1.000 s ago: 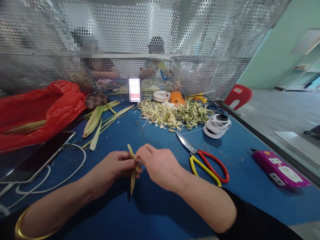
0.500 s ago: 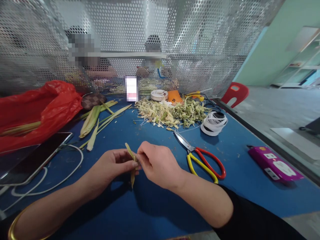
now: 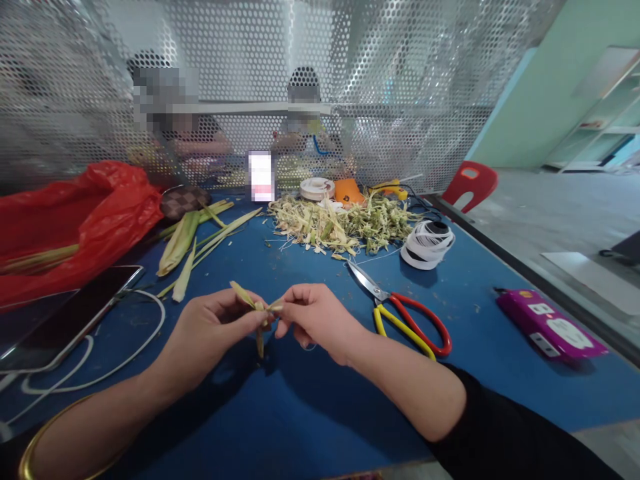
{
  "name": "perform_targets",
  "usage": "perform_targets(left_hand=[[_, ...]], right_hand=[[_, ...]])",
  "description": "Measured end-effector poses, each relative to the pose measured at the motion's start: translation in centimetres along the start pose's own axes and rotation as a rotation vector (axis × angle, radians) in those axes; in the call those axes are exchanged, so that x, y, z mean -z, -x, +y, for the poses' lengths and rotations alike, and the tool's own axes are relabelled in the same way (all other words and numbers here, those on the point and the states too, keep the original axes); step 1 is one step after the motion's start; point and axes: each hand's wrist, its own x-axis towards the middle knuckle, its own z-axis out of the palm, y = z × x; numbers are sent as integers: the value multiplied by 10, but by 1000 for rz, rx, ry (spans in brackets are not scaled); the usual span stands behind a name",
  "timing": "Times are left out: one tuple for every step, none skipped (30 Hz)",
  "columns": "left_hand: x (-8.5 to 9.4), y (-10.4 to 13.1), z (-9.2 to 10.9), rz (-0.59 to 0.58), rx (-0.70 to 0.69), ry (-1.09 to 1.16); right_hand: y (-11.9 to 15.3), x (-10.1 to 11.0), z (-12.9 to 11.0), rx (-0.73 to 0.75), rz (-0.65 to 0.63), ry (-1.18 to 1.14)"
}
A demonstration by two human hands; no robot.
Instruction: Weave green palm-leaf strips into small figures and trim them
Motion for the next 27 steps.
perform_targets(left_hand=[[1, -1, 0, 36, 17, 29], [1, -3, 0, 63, 32, 47], [2, -4, 0, 86, 44, 53], [2, -5, -1, 108, 55, 48], [2, -6, -1, 125, 67, 34], [3, -6, -1, 134, 81, 19], [3, -6, -1, 134, 95, 5], [2, -6, -1, 122, 108, -3], [2, -6, -1, 99, 119, -5], [1, -6, -2, 67, 128, -2], [0, -5, -2, 34, 134, 3], [-1, -5, -2, 2, 136, 6], [-1, -4, -2, -28, 134, 4], [-2, -3, -2, -52, 129, -5], [-3, -2, -2, -71, 120, -20], [-3, -1, -2, -89, 109, -39], [-4, 0, -1, -107, 95, -57], [-4, 1, -1, -123, 78, -75], [-4, 2, -1, -134, 60, -94], [-4, 3, -1, -137, 36, -118], [-4, 4, -1, -134, 6, -151], [-4, 5, -1, -128, -33, -195], [-3, 6, -1, -117, -82, -242], [-3, 7, 0, -104, -131, -289], [-3, 7, 0, -90, -177, -326], [-3, 7, 1, -76, -212, -352], [-4, 8, 2, -57, -237, -367]], right_hand=[[0, 0, 1, 32, 12, 38], [1, -1, 3, 89, 38, 114], [3, -1, 4, 177, 74, 227], [5, -2, 5, 289, 114, 368], [8, -3, 6, 411, 151, 532], [10, -3, 7, 526, 183, 701], [13, -3, 7, 622, 210, 855], [15, -3, 7, 690, 235, 981], [16, -2, 8, 725, 255, 1076], [16, -2, 8, 737, 269, 1142], [16, -1, 8, 736, 274, 1182], [15, 0, 8, 725, 270, 1207], [15, 0, 8, 708, 260, 1220], [14, 1, 8, 689, 249, 1221], [13, 1, 8, 675, 243, 1203], [13, 1, 7, 661, 240, 1163], [13, 1, 6, 642, 240, 1104], [12, 1, 6, 617, 241, 1034], [12, 1, 4, 582, 240, 955], [12, 1, 3, 532, 236, 870], [11, 1, 2, 464, 221, 777], [9, 1, 1, 373, 192, 671], [8, 2, 0, 267, 149, 549], [6, 2, -1, 158, 94, 417], [4, 4, -2, 57, 37, 286], [3, 5, -3, -24, -12, 169], [1, 6, -3, -81, -49, 73]])
